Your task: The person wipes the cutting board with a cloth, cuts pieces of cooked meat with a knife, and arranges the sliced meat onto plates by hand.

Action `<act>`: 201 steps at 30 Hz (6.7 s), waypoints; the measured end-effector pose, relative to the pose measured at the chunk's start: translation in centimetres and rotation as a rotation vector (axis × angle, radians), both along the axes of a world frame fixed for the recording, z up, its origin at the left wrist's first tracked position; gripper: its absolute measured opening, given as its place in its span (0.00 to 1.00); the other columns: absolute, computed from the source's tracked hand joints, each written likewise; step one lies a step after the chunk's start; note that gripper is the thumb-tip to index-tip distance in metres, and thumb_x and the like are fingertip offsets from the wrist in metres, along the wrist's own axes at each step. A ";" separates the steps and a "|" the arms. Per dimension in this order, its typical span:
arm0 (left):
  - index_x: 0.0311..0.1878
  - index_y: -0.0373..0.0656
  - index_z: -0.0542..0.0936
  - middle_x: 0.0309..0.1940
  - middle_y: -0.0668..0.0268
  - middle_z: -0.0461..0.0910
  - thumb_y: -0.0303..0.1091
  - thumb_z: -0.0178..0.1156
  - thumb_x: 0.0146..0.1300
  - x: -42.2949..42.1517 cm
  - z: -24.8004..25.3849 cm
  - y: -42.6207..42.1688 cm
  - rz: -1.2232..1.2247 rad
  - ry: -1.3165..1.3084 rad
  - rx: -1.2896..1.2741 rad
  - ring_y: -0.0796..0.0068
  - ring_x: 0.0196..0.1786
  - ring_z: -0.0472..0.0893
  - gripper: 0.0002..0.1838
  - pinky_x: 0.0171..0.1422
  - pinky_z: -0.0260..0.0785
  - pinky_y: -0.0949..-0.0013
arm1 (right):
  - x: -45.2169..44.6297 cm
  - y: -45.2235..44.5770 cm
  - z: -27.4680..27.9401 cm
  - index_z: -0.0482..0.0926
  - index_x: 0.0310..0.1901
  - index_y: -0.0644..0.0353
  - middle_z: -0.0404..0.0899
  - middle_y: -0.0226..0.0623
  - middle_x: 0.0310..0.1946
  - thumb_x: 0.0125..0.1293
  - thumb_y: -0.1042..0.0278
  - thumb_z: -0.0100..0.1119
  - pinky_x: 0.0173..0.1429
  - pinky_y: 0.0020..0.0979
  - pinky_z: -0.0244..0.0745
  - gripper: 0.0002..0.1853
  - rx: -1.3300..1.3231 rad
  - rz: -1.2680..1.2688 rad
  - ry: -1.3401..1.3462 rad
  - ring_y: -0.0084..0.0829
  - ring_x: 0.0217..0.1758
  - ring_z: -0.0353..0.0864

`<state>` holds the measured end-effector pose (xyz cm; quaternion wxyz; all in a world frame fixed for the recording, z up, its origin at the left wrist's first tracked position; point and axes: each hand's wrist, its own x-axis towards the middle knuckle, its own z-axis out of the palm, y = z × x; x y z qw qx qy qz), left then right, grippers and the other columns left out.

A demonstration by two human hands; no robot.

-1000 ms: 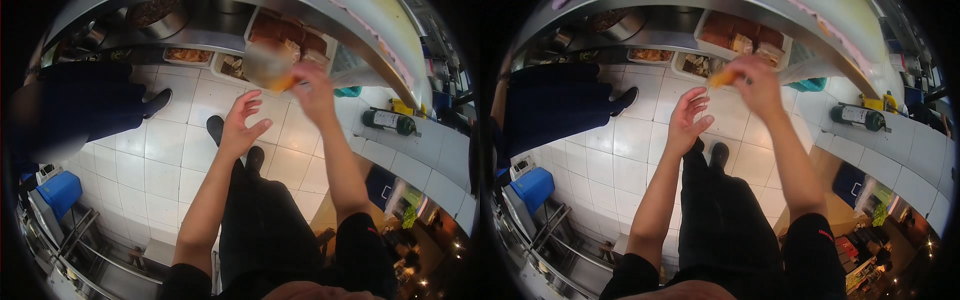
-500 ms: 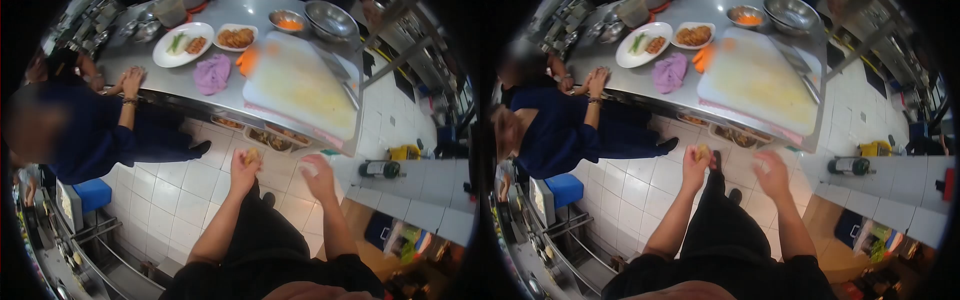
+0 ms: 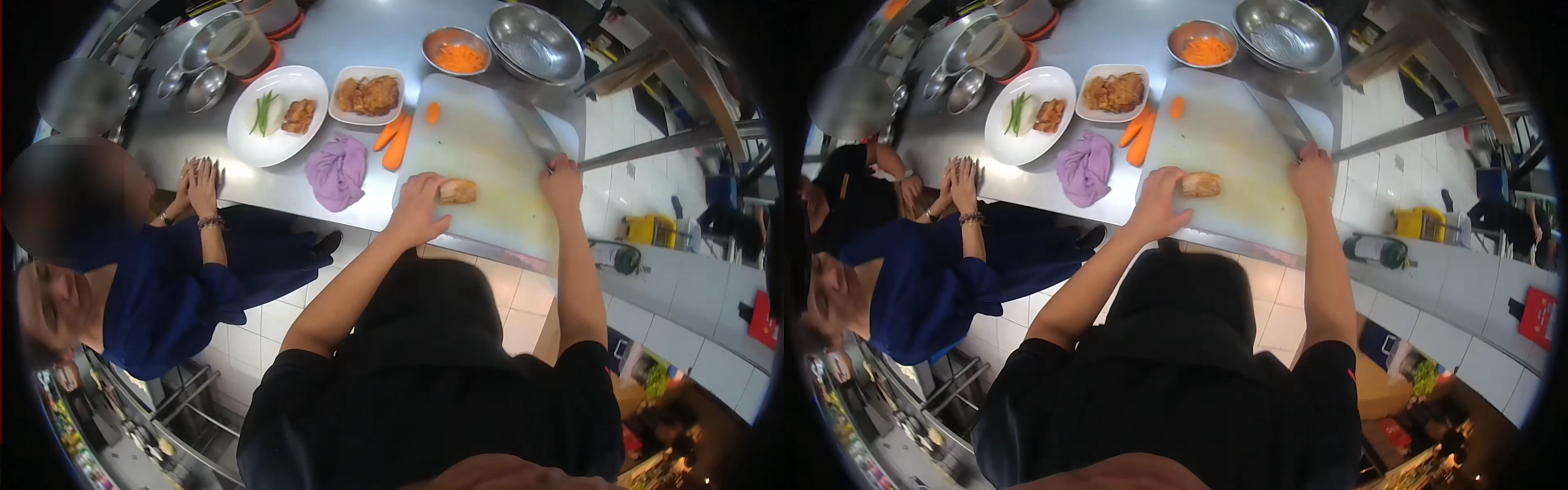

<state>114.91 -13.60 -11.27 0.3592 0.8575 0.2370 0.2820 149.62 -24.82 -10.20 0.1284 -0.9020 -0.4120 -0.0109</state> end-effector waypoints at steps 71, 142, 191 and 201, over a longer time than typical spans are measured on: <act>0.57 0.38 0.76 0.52 0.52 0.74 0.38 0.73 0.52 9.5 3.5 2.8 -0.082 0.315 0.055 0.45 0.60 0.75 0.30 0.65 0.71 0.48 | -10.7 -5.3 9.2 0.67 0.63 0.66 0.83 0.62 0.37 0.69 0.75 0.48 0.46 0.59 0.77 0.21 -0.243 -0.028 0.353 0.65 0.40 0.83; 0.49 0.46 0.81 0.45 0.56 0.76 0.36 0.60 0.71 -9.2 -3.3 10.0 1.005 0.286 0.241 0.50 0.50 0.75 0.09 0.56 0.64 0.49 | -0.4 21.6 12.3 0.84 0.55 0.60 0.87 0.31 0.46 0.67 0.64 0.73 0.51 0.28 0.80 0.18 0.249 0.362 0.933 0.23 0.45 0.85; 0.59 0.43 0.81 0.60 0.50 0.78 0.43 0.73 0.45 5.8 6.4 27.3 -0.347 0.923 0.555 0.51 0.59 0.82 0.34 0.65 0.67 0.51 | -13.2 6.4 1.4 0.85 0.49 0.67 0.89 0.39 0.42 0.59 0.73 0.75 0.54 0.29 0.81 0.17 0.296 0.174 1.124 0.27 0.45 0.86; 0.57 0.46 0.82 0.52 0.55 0.80 0.44 0.71 0.42 6.4 8.2 26.9 -0.298 0.946 0.520 0.55 0.58 0.80 0.33 0.64 0.67 0.50 | -12.9 6.2 0.6 0.85 0.49 0.68 0.89 0.39 0.43 0.60 0.74 0.74 0.54 0.29 0.82 0.16 0.308 0.191 1.165 0.27 0.45 0.87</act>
